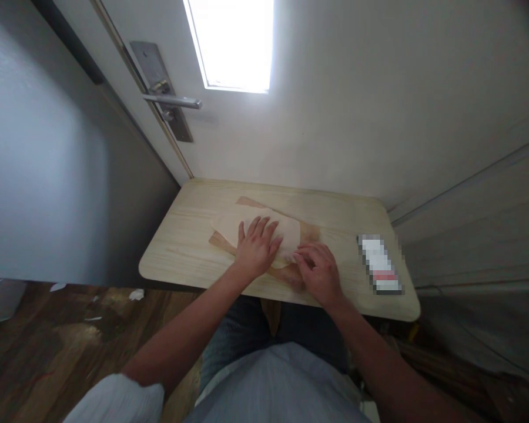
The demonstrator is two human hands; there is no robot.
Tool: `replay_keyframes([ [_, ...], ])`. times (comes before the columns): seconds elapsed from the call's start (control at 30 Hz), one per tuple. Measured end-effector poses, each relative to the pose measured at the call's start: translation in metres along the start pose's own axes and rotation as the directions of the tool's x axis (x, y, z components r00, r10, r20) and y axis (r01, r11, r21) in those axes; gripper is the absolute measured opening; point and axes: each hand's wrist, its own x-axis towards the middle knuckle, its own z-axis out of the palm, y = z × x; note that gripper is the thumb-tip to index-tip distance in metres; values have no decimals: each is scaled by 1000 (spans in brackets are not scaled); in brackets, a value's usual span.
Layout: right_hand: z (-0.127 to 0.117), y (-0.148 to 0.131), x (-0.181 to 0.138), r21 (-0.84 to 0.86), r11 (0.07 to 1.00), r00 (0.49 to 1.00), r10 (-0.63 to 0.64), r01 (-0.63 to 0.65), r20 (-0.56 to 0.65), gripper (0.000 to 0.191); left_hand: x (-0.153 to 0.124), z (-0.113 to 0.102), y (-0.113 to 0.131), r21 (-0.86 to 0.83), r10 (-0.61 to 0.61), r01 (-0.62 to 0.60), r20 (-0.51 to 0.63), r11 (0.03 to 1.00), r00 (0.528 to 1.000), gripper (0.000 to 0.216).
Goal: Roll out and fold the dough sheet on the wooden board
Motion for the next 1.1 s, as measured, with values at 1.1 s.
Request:
replay_keyframes([
  [1.1,15,16,68,-332,943,959,65,32,277,24,-60,-19,-54,-57,-83,83,5,995,997,39],
])
